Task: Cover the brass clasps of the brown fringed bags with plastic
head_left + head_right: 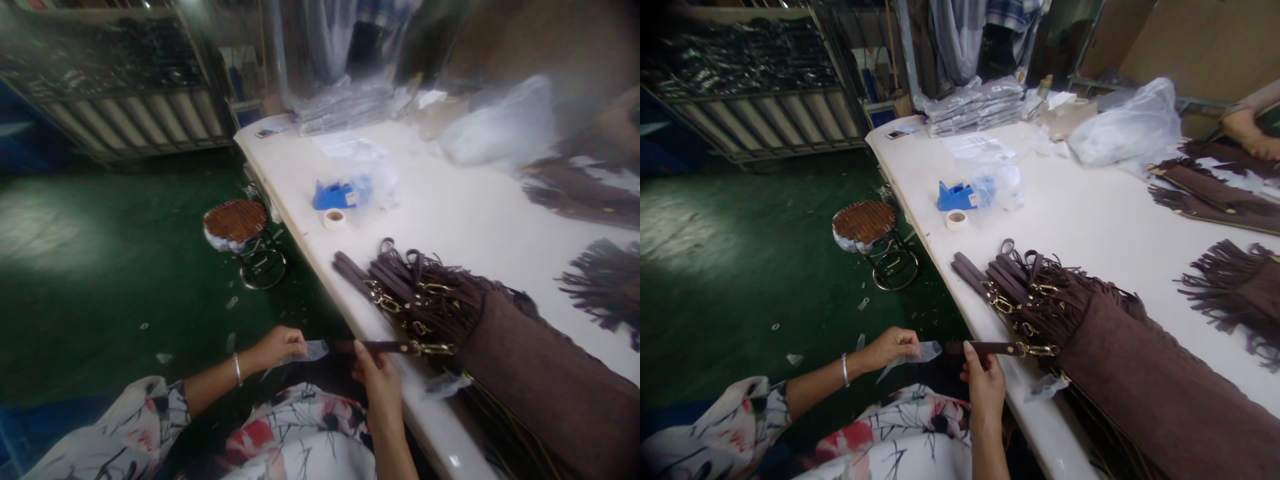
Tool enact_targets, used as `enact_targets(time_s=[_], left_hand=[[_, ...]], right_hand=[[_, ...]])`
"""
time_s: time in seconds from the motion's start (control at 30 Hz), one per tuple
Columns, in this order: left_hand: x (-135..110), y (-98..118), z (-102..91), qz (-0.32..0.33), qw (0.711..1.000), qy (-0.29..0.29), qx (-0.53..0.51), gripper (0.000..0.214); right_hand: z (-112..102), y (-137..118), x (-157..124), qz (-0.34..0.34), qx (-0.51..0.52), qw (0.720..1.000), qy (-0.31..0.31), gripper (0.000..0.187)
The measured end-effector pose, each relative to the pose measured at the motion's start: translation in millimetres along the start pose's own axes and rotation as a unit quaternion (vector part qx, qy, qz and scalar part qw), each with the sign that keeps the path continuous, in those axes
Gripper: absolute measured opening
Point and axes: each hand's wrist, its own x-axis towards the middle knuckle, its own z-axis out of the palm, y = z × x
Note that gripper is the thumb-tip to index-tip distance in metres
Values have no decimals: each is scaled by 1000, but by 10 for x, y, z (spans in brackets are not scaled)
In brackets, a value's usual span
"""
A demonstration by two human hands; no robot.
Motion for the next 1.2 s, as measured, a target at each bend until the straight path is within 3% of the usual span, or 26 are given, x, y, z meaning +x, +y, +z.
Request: enact_targets(time_s=[0.13,0.33,0.5,0.67,0.97,1.13,1.2], left_hand=[[1,19,65,5,1000,-1,-9,23],[-45,255,189,36,999,-7,33,25],[-70,299,207,45,998,14,49,26],[-70,263,297,29,999,17,-2,30],[-32,364,712,-5,982,-21,-187,46],[79,518,820,-9,984,-42,-174,39],[140,574,798,-2,991,-48,-121,34]], right_hand=[[42,-11,-69,56,62,995,-56,47],[37,-16,-98,38,26,998,-42,47],[18,-13,-109,20,-16,999,-26,49],[-33,29,-97,-5,-46,998,-50,46],[-95,-32,-114,0,-53,996,-70,47],[-179,-121,-157,-14,-9,993,-114,45],[-239,-160,-160,-20,37,997,-68,51]])
